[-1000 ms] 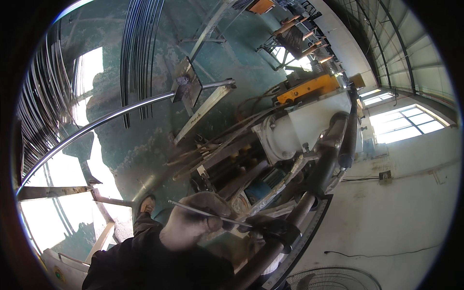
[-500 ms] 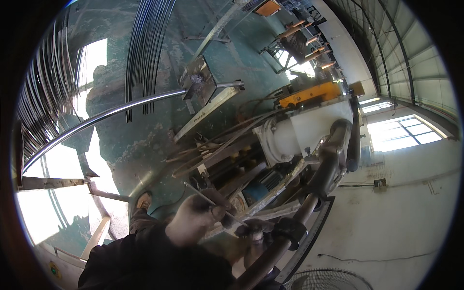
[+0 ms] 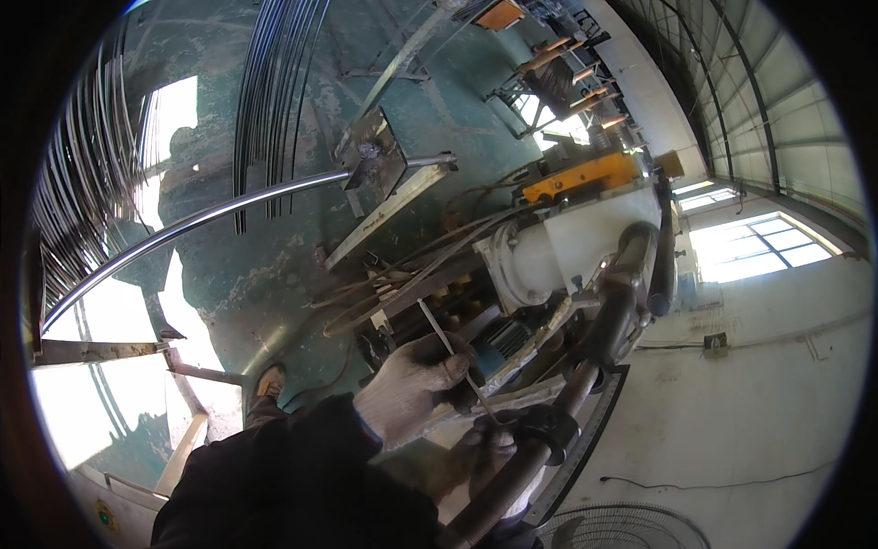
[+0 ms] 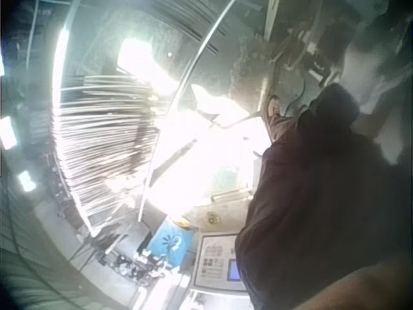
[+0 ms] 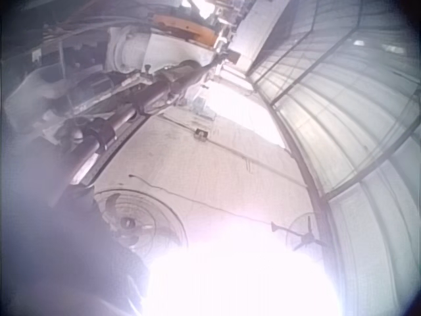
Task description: The person measures and bends metal rods using a manual bending jig, then operates a hydraulic bending machine to form curved rods. They repeatedly load rods into the machine, adjust clamps, and stack finished pieces.
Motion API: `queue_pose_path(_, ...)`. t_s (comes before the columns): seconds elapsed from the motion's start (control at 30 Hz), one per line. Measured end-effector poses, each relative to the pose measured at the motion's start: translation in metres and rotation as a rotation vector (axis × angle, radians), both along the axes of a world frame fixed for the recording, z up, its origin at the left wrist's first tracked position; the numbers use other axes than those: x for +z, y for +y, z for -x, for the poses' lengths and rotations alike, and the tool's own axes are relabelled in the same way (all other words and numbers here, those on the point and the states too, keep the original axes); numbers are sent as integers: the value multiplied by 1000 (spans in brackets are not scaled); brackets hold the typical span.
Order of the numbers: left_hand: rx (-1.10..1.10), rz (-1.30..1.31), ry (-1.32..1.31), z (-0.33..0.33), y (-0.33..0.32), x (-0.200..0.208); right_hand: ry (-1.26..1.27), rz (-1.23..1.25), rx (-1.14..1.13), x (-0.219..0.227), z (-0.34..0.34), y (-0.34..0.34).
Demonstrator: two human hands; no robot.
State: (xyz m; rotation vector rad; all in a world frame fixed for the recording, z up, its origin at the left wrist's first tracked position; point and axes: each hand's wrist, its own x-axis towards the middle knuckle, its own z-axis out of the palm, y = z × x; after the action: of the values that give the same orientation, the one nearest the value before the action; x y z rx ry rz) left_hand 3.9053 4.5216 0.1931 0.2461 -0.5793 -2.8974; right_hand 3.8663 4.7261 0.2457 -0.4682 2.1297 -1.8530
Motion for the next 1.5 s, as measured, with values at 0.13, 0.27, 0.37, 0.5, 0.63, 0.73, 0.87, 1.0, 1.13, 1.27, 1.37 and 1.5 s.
queue_pose_path(0.13, 37, 77, 71, 14, -1, -8, 46, 1, 16, 2, 3, -3)
queue_pose_path(0.27, 19, 105, 70, 22, -7, -4, 140, -198, 48, 14, -2, -8)
queue_pose_path(0.37, 2, 85, 89, 28, -4, -7, 66, 2, 43, 5, 2, -5)
queue_pose_path(0.5, 22, 95, 124, 31, -2, -9, 199, -105, 55, 7, 3, -4)
queue_pose_path(0.63, -5, 133, 93, 34, -8, 1, 195, -155, 9, 4, 7, 1)
queue_pose_path(0.73, 5, 121, 86, 37, -5, 5, 325, -295, -47, -20, 24, 30)
queue_pose_path(0.87, 51, 159, 41, 25, -2, 10, 563, -435, 52, -4, 20, 17)
queue_pose_path(1.0, 12, 126, 65, 20, -4, 8, 411, -298, -43, -4, 17, 14)
queue_pose_path(1.13, 82, -5, 93, 22, -15, 3, 787, -499, -25, 10, 3, -14)
queue_pose_path(1.27, 123, -226, 125, 34, -36, 9, 497, -386, -1, 15, 4, -10)
queue_pose_path(1.37, 45, -405, 194, 36, -43, 5, 103, -124, -14, 32, 1, -19)
queue_pose_path(1.5, 15, -482, 192, 31, -44, 19, 36, -35, 54, 52, 25, 17)
